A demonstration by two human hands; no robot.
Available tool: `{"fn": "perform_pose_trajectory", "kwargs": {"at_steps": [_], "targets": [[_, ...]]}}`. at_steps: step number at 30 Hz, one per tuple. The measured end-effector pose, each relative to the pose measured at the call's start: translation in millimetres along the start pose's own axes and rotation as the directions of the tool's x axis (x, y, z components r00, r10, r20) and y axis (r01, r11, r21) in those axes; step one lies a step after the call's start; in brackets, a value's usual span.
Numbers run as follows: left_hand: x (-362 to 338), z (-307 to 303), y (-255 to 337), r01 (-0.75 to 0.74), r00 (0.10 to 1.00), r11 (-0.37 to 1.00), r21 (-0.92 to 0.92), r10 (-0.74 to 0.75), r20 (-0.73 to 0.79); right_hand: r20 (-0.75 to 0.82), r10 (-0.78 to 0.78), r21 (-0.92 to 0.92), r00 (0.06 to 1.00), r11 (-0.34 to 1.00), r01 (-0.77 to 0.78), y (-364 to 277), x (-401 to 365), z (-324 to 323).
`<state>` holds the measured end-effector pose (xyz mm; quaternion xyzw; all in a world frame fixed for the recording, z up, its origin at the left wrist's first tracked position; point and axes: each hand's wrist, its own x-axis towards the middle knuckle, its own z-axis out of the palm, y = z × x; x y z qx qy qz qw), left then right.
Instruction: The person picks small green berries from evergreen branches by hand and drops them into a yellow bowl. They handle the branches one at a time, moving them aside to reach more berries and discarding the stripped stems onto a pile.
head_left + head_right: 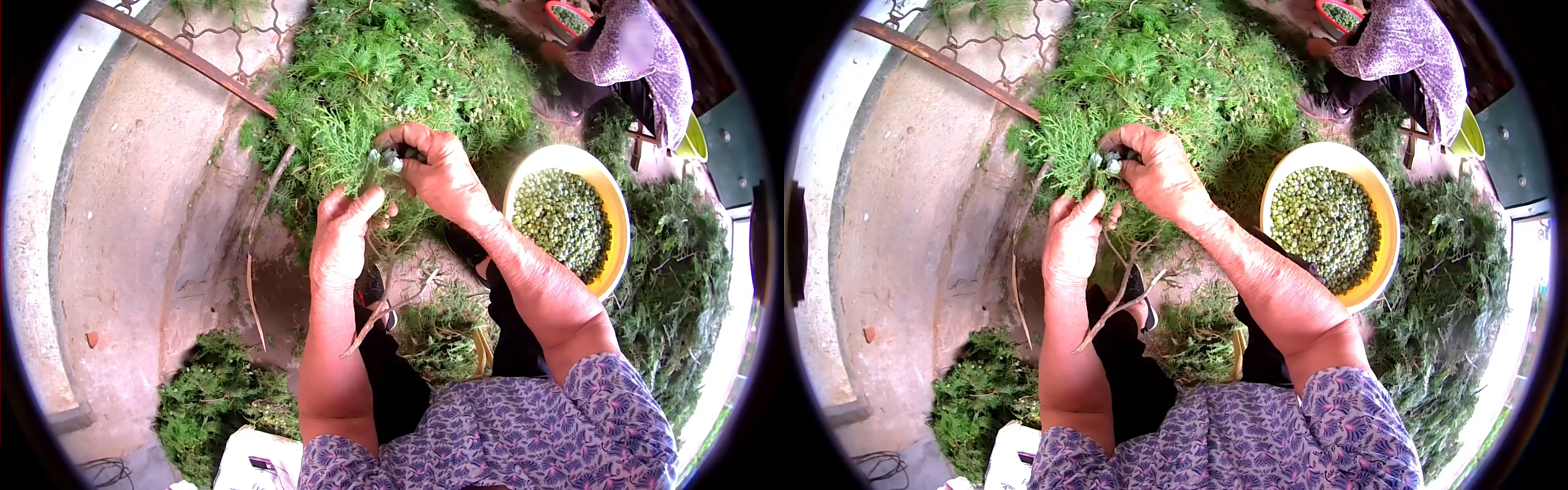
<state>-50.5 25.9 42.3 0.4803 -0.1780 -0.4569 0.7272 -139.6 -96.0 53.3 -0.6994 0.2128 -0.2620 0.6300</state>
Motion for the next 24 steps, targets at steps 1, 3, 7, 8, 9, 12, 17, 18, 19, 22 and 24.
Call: {"fn": "perform_pose_trajectory", "kwargs": {"at_steps": [1,3,7,8,9,12,17,18,19,22,24], "targets": [[0,-2,-2,-0.001,1.000,1.000,0.000,0.001,-0.001,-0.011,-0.080,-0.054,0.997,0.995,0.080,0,-1,1],[2,-10,-8,-0.011,1.000,0.997,-0.076,0.013,0.028,-0.018,-0.161,-0.109,0.987,0.981,0.158,0,-1,3],[5,-10,-12,0.031,0.994,0.992,-0.119,-0.043,-0.100,0.016,0.157,0.299,0.987,0.942,-0.154,4,0,7],[5,-8,-12,0.013,0.995,0.993,-0.120,-0.025,-0.099,0.041,0.214,0.449,0.976,0.869,-0.209,6,0,7],[6,-10,-13,0.012,0.995,0.993,-0.120,-0.024,-0.100,0.075,0.265,0.584,0.961,0.770,-0.257,9,0,7],[8,-14,-14,0.026,0.999,0.985,-0.172,-0.032,-0.030,0.124,0.276,0.722,0.953,0.633,-0.278,11,2,-3],[7,-22,-15,-0.090,0.990,0.950,-0.299,0.053,-0.130,0.104,0.238,0.752,0.966,0.617,-0.233,0,9,-11],[5,-18,-12,-0.080,0.984,0.959,-0.272,0.032,-0.177,0.105,0.238,0.752,0.966,0.616,-0.233,2,7,-11],[5,-17,-12,-0.080,0.984,0.959,-0.272,0.032,-0.177,0.137,0.218,0.716,0.966,0.653,-0.249,6,4,-10],[4,-21,-14,-0.026,0.948,0.972,-0.234,-0.051,-0.314,0.193,0.192,0.600,0.962,0.753,-0.270,8,-3,-4],[4,-19,-13,-0.003,0.956,0.963,-0.268,-0.076,-0.282,0.197,0.234,0.538,0.952,0.786,-0.305,5,-5,2]]}}
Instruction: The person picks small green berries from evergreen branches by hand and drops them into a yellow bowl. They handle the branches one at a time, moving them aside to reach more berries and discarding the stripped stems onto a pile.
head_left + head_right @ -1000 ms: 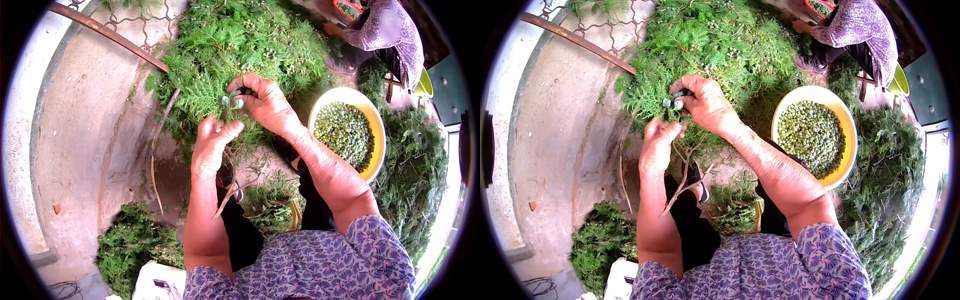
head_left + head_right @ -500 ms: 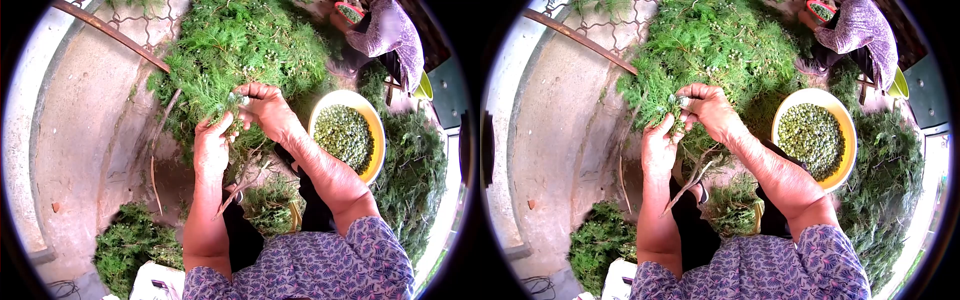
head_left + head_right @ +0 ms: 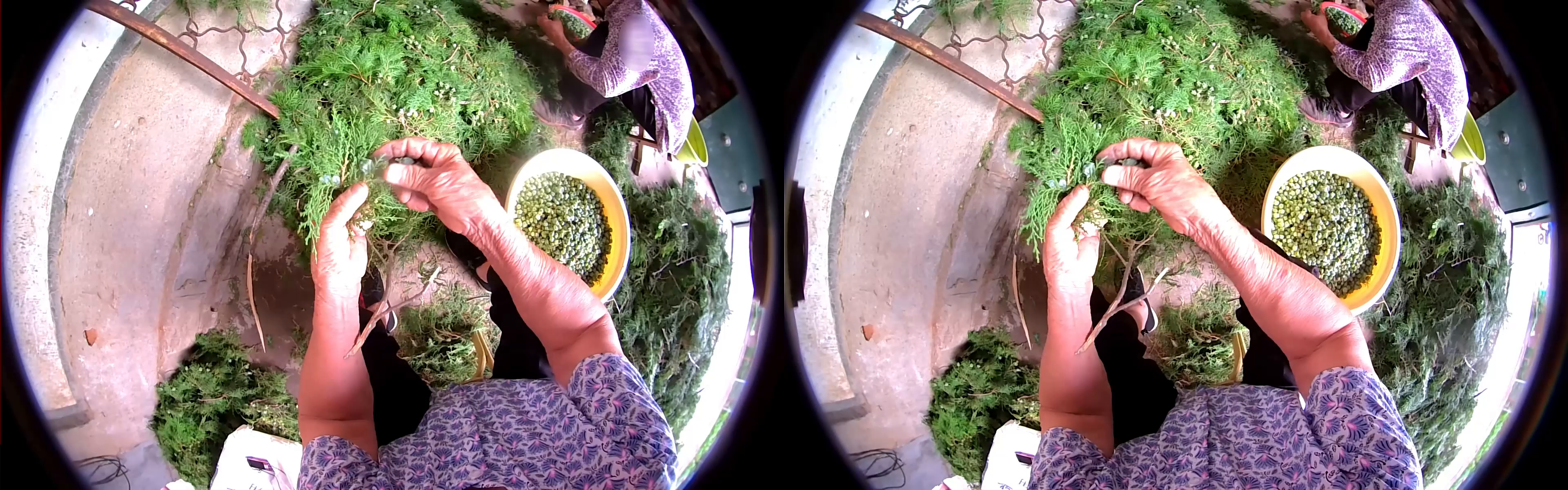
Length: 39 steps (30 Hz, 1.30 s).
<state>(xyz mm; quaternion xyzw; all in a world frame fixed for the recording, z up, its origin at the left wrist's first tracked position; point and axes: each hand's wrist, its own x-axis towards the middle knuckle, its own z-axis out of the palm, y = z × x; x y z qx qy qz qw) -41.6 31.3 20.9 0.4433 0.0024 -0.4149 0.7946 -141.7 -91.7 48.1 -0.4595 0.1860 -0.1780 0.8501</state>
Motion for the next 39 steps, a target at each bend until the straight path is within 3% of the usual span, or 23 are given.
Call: {"fn": "perform_pose_trajectory", "kwargs": {"at_steps": [3,5,10,12,13,15,17,19,20,24,25,27,29,31,33,35,36,37,38,39], "targets": [[-5,8,2,0.015,1.000,1.000,-0.016,-0.015,0.027,0.024,0.001,-0.116,1.000,0.993,0.002,8,3,0],[-8,10,4,-0.048,0.998,0.995,0.082,0.045,0.045,0.003,0.002,-0.136,1.000,0.991,-0.001,9,2,1],[-8,10,4,-0.039,0.999,0.987,0.154,0.042,-0.018,-0.016,0.031,-0.208,0.999,0.977,-0.034,5,2,0],[-10,17,2,0.016,0.998,0.994,0.111,-0.009,-0.067,0.004,0.043,0.037,0.999,0.998,-0.043,7,1,0],[-9,18,1,0.016,0.998,0.994,0.111,-0.009,-0.066,0.004,0.042,0.037,0.999,0.998,-0.043,7,0,0],[-7,19,-1,0.025,0.995,0.997,0.068,-0.018,-0.099,0.001,0.184,0.286,0.983,0.942,-0.176,7,-3,1],[-7,15,-1,0.019,1.000,1.000,0.016,-0.019,-0.004,0.067,0.145,0.420,0.987,0.893,-0.160,9,0,-11],[-8,14,0,0.002,1.000,0.997,0.073,-0.001,-0.020,-0.045,0.127,0.336,0.991,0.936,-0.105,-8,-1,-8],[-10,16,1,-0.003,0.999,0.996,0.090,0.007,-0.046,-0.011,0.065,0.252,0.998,0.966,-0.060,-11,-1,-10],[-13,21,-1,0.005,0.998,0.989,0.146,0.005,-0.067,0.012,0.122,0.226,0.992,0.967,-0.122,-7,0,-10],[-10,15,-5,-0.004,0.997,0.983,0.186,0.017,-0.069,-0.082,0.134,0.074,0.988,0.989,-0.128,-12,-5,1],[-7,8,-11,-0.011,0.997,0.974,0.228,0.027,-0.070,-0.087,0.178,-0.106,0.980,0.977,-0.187,-9,-4,5],[-5,5,-13,-0.182,0.981,0.914,0.363,0.193,0.005,-0.113,0.137,-0.159,0.984,0.975,-0.155,-4,-2,4],[-7,5,-11,-0.175,0.983,0.922,0.345,0.181,0.016,-0.022,0.117,-0.118,0.993,0.986,-0.119,-2,2,-1],[-12,9,0,0.043,0.998,0.977,0.211,-0.052,0.038,0.105,0.180,0.272,0.978,0.941,-0.202,-2,1,-8],[-14,14,3,0.042,0.999,0.980,0.194,-0.046,0.016,0.019,0.094,0.285,0.995,0.954,-0.095,-1,1,-13],[-8,9,0,-0.094,0.995,0.947,0.307,0.081,0.056,-0.141,0.139,0.304,0.980,0.948,-0.091,-13,-1,-7],[-2,0,-7,-0.227,0.974,0.884,0.409,0.200,0.108,-0.116,0.098,0.311,0.988,0.949,-0.057,-11,3,-19],[10,-20,-27,-0.485,0.868,0.845,0.225,0.434,0.243,-0.109,0.056,0.331,0.992,0.944,-0.017,-16,1,-24],[9,-17,-25,-0.486,0.868,0.845,0.222,0.436,0.236,-0.103,0.018,0.349,0.995,0.937,0.019,-22,-2,-27]]}}
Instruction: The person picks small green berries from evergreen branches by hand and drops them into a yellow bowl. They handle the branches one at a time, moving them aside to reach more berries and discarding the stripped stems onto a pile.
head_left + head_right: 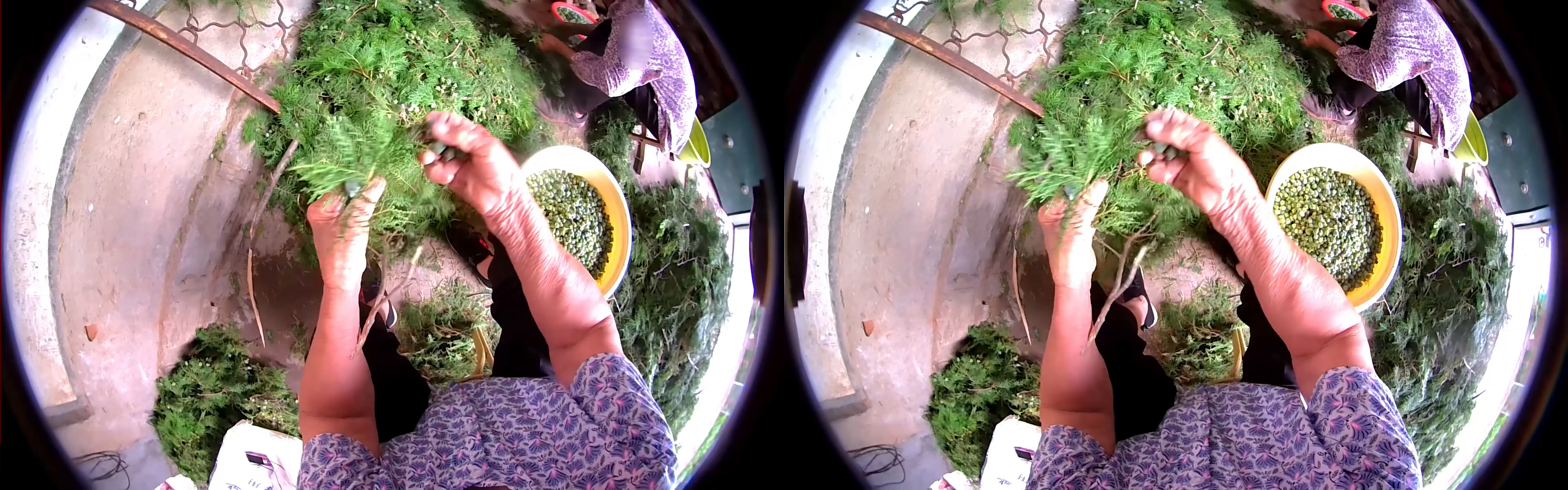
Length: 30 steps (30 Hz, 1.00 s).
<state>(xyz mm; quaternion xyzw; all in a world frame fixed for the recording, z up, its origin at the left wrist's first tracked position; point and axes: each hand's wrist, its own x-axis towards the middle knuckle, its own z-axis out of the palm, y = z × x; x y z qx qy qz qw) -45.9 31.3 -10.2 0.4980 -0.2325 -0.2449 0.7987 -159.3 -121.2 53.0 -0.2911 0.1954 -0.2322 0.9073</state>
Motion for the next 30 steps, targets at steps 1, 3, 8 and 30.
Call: {"fn": "perform_pose_trajectory", "kwargs": {"at_steps": [1,3,8,30], "targets": [[4,2,4,-0.011,0.999,0.996,0.085,0.008,0.038,0.038,-0.044,0.029,0.998,0.999,0.042,-5,-1,-2],[4,9,16,-0.141,0.990,0.812,0.566,0.120,0.074,0.236,-0.150,0.148,0.960,0.982,0.117,-10,-2,-3],[-1,24,30,-0.225,0.946,0.246,0.943,0.286,0.151,0.230,-0.200,-0.407,0.952,0.869,0.281,-12,-29,34],[0,15,22,-0.209,0.978,0.614,0.761,0.152,0.145,0.169,0.029,-0.632,0.985,0.770,0.085,14,-12,24]]}}
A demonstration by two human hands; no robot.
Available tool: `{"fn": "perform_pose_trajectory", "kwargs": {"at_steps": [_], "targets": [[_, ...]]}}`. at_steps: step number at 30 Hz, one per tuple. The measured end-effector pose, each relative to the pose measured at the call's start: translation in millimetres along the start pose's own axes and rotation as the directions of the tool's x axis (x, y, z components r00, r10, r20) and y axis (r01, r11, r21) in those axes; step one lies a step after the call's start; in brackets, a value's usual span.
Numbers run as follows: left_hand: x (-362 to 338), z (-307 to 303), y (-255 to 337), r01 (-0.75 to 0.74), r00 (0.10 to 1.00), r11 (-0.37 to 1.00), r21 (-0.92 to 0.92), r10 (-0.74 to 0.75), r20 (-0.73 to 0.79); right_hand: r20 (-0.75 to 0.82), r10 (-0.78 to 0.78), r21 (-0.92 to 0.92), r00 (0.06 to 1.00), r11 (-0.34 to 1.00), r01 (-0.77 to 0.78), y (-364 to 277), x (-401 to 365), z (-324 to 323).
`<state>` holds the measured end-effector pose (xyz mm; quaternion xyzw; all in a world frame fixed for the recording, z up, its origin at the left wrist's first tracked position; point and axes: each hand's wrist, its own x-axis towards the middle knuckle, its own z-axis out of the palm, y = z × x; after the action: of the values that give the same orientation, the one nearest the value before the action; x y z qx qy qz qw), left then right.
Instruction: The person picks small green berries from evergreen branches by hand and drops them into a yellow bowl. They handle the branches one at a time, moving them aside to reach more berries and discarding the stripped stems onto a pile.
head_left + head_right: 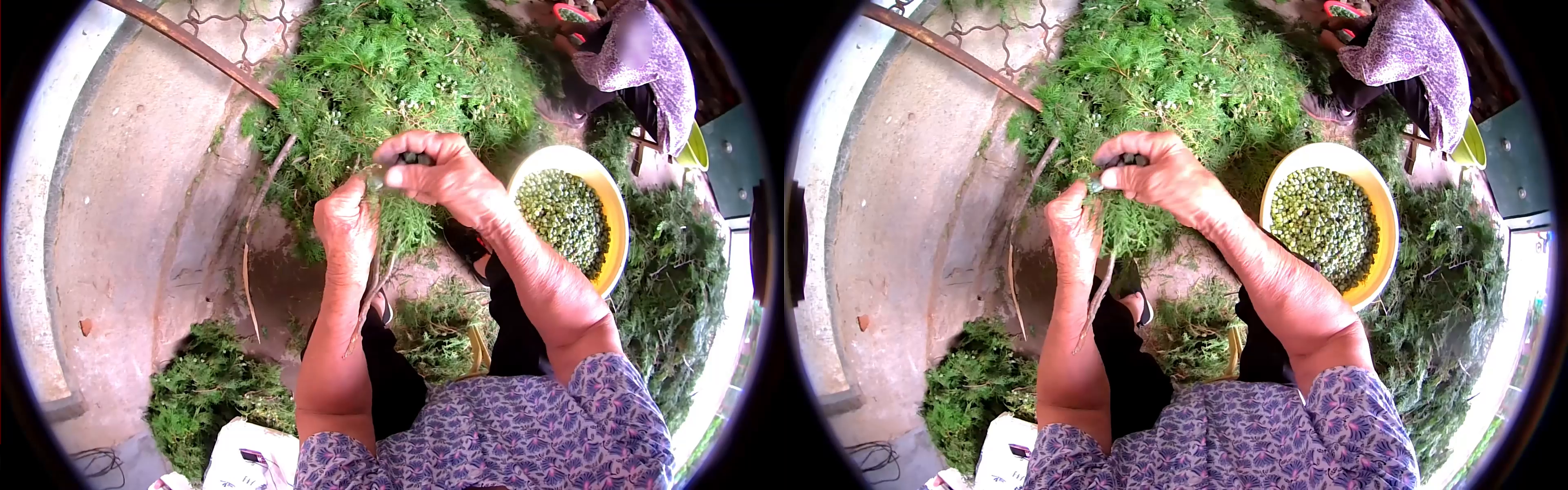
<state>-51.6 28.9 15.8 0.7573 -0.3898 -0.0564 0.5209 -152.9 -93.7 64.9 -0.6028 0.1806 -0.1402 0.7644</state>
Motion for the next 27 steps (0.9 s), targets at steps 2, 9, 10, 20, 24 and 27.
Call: {"fn": "perform_pose_trajectory", "kwargs": {"at_steps": [2,9,10,20,24,27], "targets": [[3,0,6,-0.037,0.999,0.984,0.172,0.035,0.016,0.026,-0.390,-0.262,0.920,0.886,0.383,18,5,4],[4,0,11,-0.012,1.000,0.920,-0.391,0.021,0.020,-0.126,0.035,0.230,0.991,0.973,-0.005,10,1,2],[5,0,9,-0.018,0.999,0.921,-0.390,0.027,0.018,-0.123,0.034,0.378,0.992,0.926,0.015,12,3,-6],[-2,-4,1,0.149,0.895,0.509,-0.848,-0.433,-0.103,-0.539,-0.046,-0.424,0.841,0.878,-0.224,6,-93,-139],[7,-17,14,0.323,0.840,0.381,-0.866,-0.538,0.077,-0.732,-0.031,-0.429,0.681,0.797,-0.425,77,-147,-228],[11,-22,-10,0.381,0.872,0.198,-0.903,-0.403,0.279,-0.761,-0.163,-0.602,0.628,0.538,-0.589,110,-181,-284]]}}
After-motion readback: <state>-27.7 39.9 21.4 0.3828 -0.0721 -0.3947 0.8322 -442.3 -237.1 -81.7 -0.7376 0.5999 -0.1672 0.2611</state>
